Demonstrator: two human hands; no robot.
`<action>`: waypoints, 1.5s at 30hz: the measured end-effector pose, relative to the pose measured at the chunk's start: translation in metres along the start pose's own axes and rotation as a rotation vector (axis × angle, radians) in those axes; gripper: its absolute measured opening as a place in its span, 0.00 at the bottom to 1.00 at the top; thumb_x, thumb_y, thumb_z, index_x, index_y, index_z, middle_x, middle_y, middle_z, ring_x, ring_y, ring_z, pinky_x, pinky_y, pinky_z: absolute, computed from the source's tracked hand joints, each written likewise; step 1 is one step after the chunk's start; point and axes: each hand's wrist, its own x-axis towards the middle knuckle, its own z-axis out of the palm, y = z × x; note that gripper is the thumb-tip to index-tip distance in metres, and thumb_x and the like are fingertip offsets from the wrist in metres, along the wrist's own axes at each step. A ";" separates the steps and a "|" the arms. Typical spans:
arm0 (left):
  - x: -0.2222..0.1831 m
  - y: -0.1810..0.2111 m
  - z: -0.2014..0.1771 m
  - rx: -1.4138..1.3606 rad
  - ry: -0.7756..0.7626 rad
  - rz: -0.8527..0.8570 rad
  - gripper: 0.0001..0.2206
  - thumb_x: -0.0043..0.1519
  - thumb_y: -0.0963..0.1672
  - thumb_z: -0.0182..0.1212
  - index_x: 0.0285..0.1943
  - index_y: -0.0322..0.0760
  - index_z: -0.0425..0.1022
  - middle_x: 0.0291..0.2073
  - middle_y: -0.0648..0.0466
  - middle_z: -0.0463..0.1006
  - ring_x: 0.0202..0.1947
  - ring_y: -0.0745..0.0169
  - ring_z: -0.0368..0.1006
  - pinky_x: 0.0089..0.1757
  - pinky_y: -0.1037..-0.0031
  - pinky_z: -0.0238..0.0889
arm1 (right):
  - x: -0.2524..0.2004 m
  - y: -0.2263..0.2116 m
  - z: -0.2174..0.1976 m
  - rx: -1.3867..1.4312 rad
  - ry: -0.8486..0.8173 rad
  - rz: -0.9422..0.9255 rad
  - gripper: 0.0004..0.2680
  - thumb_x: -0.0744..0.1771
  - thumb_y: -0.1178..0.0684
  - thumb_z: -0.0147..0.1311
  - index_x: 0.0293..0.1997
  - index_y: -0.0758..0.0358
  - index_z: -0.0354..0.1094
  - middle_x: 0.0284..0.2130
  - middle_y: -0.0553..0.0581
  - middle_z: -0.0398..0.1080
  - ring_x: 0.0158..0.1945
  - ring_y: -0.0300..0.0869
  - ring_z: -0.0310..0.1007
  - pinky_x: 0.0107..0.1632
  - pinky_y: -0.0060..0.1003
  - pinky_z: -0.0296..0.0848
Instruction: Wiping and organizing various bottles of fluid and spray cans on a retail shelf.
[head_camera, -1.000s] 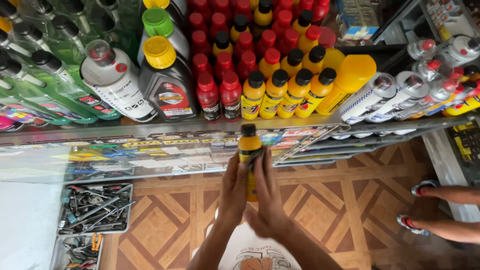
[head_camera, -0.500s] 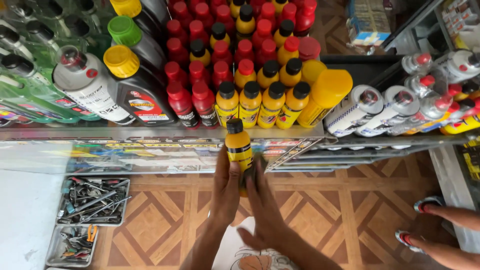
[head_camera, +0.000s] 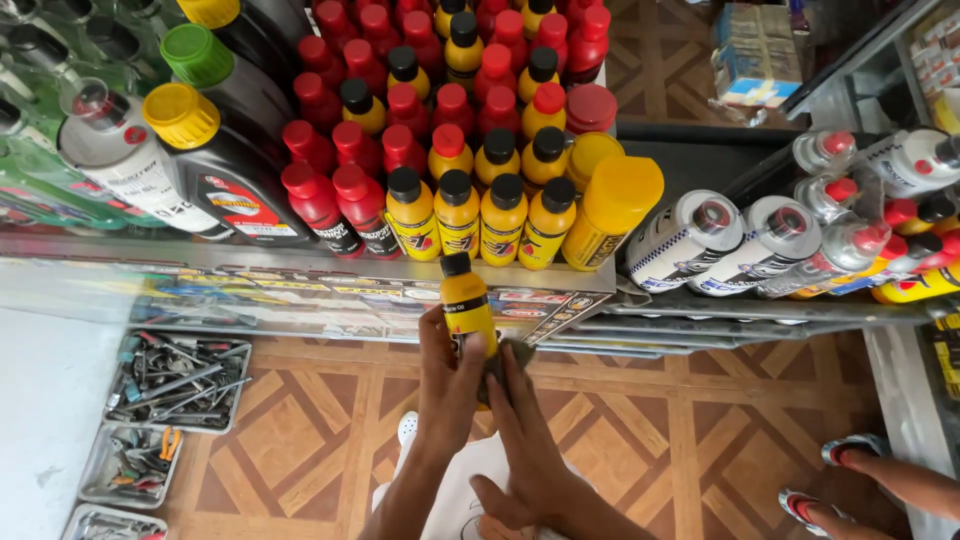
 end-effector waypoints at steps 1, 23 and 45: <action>0.000 0.001 0.002 -0.093 -0.012 -0.014 0.21 0.69 0.49 0.47 0.68 0.35 0.56 0.51 0.47 0.75 0.47 0.63 0.71 0.47 0.71 0.67 | -0.008 0.005 -0.004 0.042 -0.041 0.043 0.33 0.68 0.41 0.46 0.78 0.71 0.33 0.77 0.78 0.27 0.81 0.72 0.26 0.78 0.67 0.39; 0.020 -0.006 0.018 0.344 0.011 0.316 0.23 0.61 0.40 0.65 0.62 0.33 0.59 0.39 0.51 0.75 0.33 0.66 0.72 0.35 0.76 0.71 | -0.006 -0.004 -0.039 1.854 0.117 0.427 0.25 0.68 0.58 0.43 0.74 0.78 0.42 0.70 0.74 0.53 0.75 0.57 0.52 0.78 0.50 0.45; 0.017 -0.030 -0.017 0.208 -0.496 0.024 0.20 0.59 0.42 0.70 0.54 0.28 0.67 0.32 0.49 0.83 0.31 0.61 0.78 0.38 0.70 0.75 | 0.055 0.056 -0.030 1.119 0.108 0.261 0.49 0.55 0.29 0.73 0.72 0.79 0.46 0.64 0.77 0.62 0.71 0.55 0.60 0.73 0.50 0.53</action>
